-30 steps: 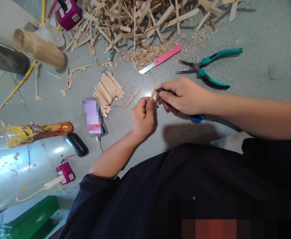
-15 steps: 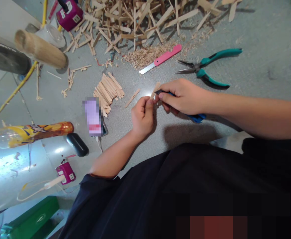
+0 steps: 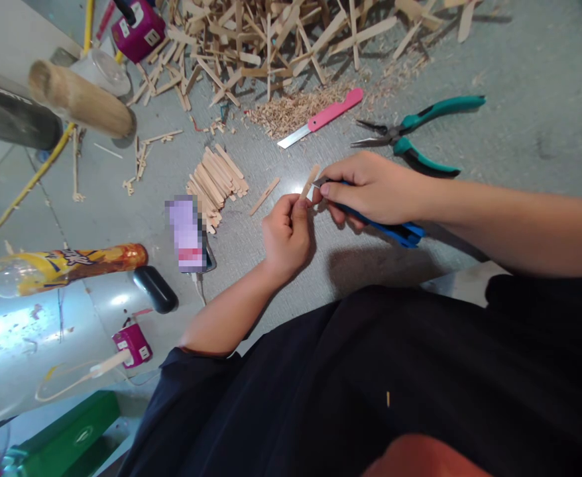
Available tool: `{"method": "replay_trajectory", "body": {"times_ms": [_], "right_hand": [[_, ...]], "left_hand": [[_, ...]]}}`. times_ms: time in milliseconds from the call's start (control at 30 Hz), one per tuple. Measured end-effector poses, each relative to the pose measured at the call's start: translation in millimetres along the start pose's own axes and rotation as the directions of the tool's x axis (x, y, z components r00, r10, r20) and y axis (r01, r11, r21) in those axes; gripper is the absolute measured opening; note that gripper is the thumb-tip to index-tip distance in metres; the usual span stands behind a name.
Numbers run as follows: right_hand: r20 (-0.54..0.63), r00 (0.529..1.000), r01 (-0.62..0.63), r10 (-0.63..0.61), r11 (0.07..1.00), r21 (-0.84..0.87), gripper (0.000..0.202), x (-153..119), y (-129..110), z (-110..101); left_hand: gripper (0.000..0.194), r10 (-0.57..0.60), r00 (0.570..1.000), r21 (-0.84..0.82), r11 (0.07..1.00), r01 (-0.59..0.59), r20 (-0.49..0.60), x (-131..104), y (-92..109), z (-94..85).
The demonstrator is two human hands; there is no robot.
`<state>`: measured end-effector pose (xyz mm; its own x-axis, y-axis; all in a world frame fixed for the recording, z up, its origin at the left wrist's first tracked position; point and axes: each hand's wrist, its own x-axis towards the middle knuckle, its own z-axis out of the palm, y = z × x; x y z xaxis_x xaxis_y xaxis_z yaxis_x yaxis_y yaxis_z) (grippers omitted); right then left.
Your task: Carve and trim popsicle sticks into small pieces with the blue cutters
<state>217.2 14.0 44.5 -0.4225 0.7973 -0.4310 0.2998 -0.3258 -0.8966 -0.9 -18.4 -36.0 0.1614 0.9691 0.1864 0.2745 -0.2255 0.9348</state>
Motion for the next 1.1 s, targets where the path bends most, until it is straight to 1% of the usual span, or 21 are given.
{"method": "replay_trajectory", "body": {"times_ms": [100,267,500,567,733,867,1033,1100], "right_hand": [[-0.01,1.0,-0.013,0.013,1.0,0.004,0.027,0,0,2],[-0.017,0.999,-0.035,0.035,0.999,0.023,0.028,1,2,5],[0.037,0.997,-0.071,0.068,0.993,0.099,0.033,2,5,9],[0.047,0.996,-0.085,0.08,0.989,0.118,0.033,3,6,10],[0.083,0.991,-0.112,0.102,0.985,0.133,0.033,5,5,7],[0.122,0.986,-0.133,0.117,0.982,0.137,0.031,4,2,1],[0.044,0.997,-0.076,0.071,0.987,0.142,0.032,3,2,2],[0.033,0.998,-0.054,0.05,0.989,0.138,0.033,4,3,4]], "left_hand": [[0.048,0.009,1.0,0.036,0.999,-0.008,-0.004,0,2,-0.2],[0.047,0.055,0.998,0.122,0.991,-0.057,0.013,0,6,-1.3],[0.045,0.176,0.982,0.217,0.958,-0.187,0.067,0,5,-3.9],[0.043,0.185,0.98,0.215,0.957,-0.196,0.07,-1,5,-4.0],[0.042,0.084,0.995,0.142,0.986,-0.093,0.062,-1,7,-2.4],[0.047,0.027,1.0,0.093,0.995,-0.028,0.009,2,5,-1.5],[0.054,-0.042,0.999,0.032,0.999,0.042,-0.004,4,5,-2.2],[0.056,-0.058,0.998,0.021,0.998,0.058,-0.012,5,6,-2.6]]}}
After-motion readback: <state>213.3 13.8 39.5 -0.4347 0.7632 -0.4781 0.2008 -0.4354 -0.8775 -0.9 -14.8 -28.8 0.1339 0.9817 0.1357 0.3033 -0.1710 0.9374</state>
